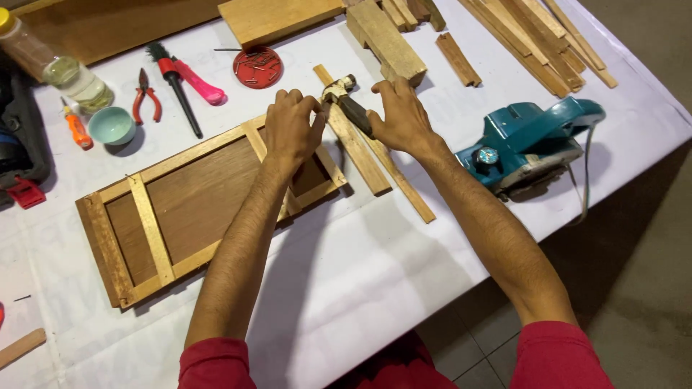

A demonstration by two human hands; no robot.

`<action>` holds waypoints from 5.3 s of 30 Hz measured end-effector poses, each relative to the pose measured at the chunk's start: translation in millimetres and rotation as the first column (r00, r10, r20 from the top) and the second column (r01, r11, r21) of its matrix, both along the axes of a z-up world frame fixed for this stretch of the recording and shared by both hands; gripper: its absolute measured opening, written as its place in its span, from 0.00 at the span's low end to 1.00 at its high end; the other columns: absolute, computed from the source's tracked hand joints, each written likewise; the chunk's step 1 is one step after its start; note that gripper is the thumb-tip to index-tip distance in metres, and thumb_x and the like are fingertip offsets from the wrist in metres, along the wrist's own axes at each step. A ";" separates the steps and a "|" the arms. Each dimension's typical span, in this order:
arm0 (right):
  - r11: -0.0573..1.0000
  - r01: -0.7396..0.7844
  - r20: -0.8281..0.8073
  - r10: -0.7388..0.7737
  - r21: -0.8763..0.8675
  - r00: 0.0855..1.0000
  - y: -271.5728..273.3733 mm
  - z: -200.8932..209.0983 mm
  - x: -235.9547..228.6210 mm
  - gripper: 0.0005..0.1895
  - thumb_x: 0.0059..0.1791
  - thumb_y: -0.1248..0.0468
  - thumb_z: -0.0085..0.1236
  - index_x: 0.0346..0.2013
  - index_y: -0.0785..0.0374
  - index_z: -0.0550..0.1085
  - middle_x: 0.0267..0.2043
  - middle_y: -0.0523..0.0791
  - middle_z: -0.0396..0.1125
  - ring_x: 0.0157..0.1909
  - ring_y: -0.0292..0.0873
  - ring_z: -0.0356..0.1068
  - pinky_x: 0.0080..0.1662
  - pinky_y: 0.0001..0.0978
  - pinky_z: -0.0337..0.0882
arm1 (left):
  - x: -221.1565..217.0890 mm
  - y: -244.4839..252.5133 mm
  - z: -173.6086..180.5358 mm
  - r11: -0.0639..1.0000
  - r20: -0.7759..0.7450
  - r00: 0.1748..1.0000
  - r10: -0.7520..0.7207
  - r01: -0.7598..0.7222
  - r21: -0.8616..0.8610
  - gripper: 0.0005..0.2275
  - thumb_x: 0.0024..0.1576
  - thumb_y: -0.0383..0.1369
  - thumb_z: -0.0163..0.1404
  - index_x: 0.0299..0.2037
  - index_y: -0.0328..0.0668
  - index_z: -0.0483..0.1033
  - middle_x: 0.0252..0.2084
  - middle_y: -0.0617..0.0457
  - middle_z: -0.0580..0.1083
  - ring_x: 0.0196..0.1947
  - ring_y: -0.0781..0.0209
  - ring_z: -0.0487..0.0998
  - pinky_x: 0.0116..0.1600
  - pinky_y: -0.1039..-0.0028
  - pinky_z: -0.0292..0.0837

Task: Measure, assemble, and secure small wooden slats into a frame using a hammer and drill.

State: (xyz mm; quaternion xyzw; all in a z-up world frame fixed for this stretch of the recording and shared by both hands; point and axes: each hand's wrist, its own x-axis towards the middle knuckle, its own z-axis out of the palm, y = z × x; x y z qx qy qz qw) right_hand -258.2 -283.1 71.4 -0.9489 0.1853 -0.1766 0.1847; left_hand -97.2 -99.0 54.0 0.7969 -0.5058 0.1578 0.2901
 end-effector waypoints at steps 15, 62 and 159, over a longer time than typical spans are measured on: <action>1.000 0.010 0.053 -0.012 0.025 0.999 -9.6 25.2 -55.9 0.23 0.50 0.61 0.64 0.58 0.63 0.69 0.53 0.53 0.62 0.54 0.55 0.67 0.52 0.50 0.71 | -43.1 -43.9 10.9 0.993 0.003 0.994 -0.105 0.104 0.056 0.04 0.56 0.30 0.57 0.38 0.40 0.82 0.38 0.46 0.73 0.43 0.50 0.70 0.44 0.59 0.69; 0.872 -0.434 0.145 0.410 0.225 0.900 111.4 121.9 130.2 0.20 0.48 0.61 0.66 0.54 0.60 0.75 0.54 0.48 0.70 0.49 0.42 0.75 0.41 0.36 0.79 | 61.6 142.5 98.8 0.993 -0.132 0.989 0.063 -0.049 0.109 0.10 0.55 0.39 0.60 0.41 0.44 0.80 0.43 0.49 0.75 0.48 0.47 0.74 0.50 0.57 0.72; -0.514 -0.511 0.630 0.075 0.689 0.773 311.9 149.2 102.4 0.41 0.42 0.53 0.70 0.65 0.65 0.64 0.49 0.52 0.71 0.31 0.43 0.71 0.39 0.39 0.71 | 72.2 300.6 198.6 0.758 -0.635 0.577 -0.514 -0.042 -0.651 0.37 0.56 0.34 0.64 0.72 0.36 0.53 0.69 0.42 0.66 0.72 0.49 0.65 0.75 0.61 0.56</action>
